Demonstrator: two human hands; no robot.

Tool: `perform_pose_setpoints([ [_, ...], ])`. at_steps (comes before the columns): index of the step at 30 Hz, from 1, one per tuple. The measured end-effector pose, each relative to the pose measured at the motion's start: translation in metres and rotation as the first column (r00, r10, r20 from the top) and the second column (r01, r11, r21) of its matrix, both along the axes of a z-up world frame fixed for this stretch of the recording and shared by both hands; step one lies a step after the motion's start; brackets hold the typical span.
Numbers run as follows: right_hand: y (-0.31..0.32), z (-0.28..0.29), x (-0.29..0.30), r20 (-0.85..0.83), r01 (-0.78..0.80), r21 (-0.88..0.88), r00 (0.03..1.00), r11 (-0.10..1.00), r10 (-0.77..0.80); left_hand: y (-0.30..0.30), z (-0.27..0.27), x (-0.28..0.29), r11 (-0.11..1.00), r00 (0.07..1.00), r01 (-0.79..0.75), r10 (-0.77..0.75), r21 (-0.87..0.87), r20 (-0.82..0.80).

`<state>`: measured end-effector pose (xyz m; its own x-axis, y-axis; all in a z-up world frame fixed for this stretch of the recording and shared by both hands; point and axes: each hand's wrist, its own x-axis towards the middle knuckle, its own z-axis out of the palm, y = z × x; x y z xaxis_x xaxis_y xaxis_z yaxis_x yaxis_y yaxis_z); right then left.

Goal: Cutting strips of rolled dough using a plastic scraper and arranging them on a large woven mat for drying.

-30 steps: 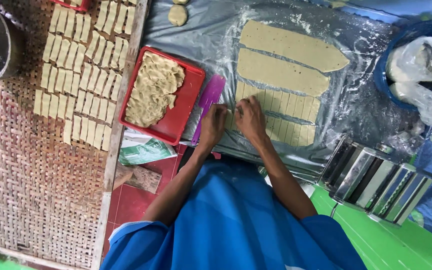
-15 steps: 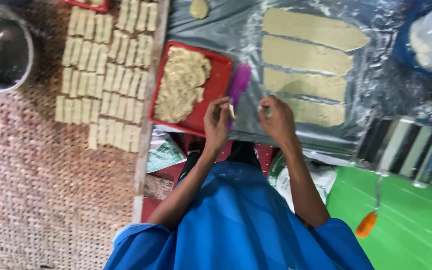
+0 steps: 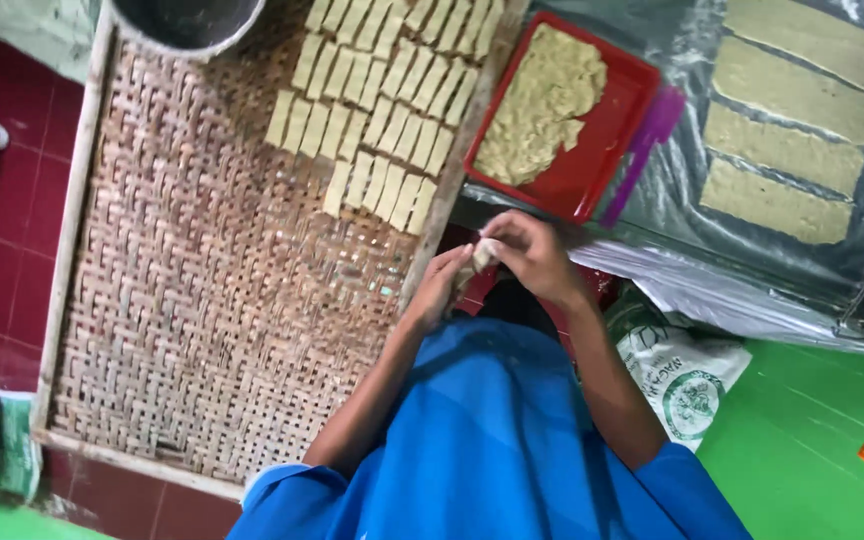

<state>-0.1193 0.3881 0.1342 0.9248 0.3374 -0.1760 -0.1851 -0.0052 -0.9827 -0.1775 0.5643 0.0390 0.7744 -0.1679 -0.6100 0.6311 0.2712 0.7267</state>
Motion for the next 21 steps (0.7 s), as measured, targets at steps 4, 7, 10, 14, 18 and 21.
perform_pose_setpoints([
  [4, 0.037, -0.045, -0.002, -0.071, -0.127, 0.025, 0.989, 0.992, 0.128, 0.042, 0.007, -0.032, 0.996, 0.994, -0.077, 0.080, -0.047, 0.070],
  [7, 0.055, -0.057, -0.002, -0.127, -0.167, 0.004, 0.978, 0.986, 0.166, 0.060, 0.007, -0.052, 0.977, 0.976, -0.213, 0.212, 0.001, 0.058],
  [10, 0.074, -0.065, -0.001, -0.136, -0.177, 0.013, 0.975, 0.984, 0.177, 0.068, 0.016, -0.060, 0.933, 0.941, -0.327, 0.306, 0.152, 0.144],
  [14, 0.095, -0.092, 0.000, 0.001, -0.159, -0.129, 0.987, 0.979, 0.161, 0.071, 0.035, -0.063, 0.845, 0.931, -0.364, 0.330, 0.391, 0.153],
  [18, 0.110, -0.125, -0.001, 0.196, -0.072, -0.366, 0.969, 0.928, 0.153, 0.078, -0.023, -0.062, 0.681, 0.963, -0.265, 0.224, 0.683, 0.149],
  [21, 0.112, -0.126, -0.002, 0.294, -0.037, -0.421, 0.940, 0.906, 0.175, 0.076, -0.027, -0.057, 0.636, 0.951, -0.307, 0.240, 0.708, 0.197],
])
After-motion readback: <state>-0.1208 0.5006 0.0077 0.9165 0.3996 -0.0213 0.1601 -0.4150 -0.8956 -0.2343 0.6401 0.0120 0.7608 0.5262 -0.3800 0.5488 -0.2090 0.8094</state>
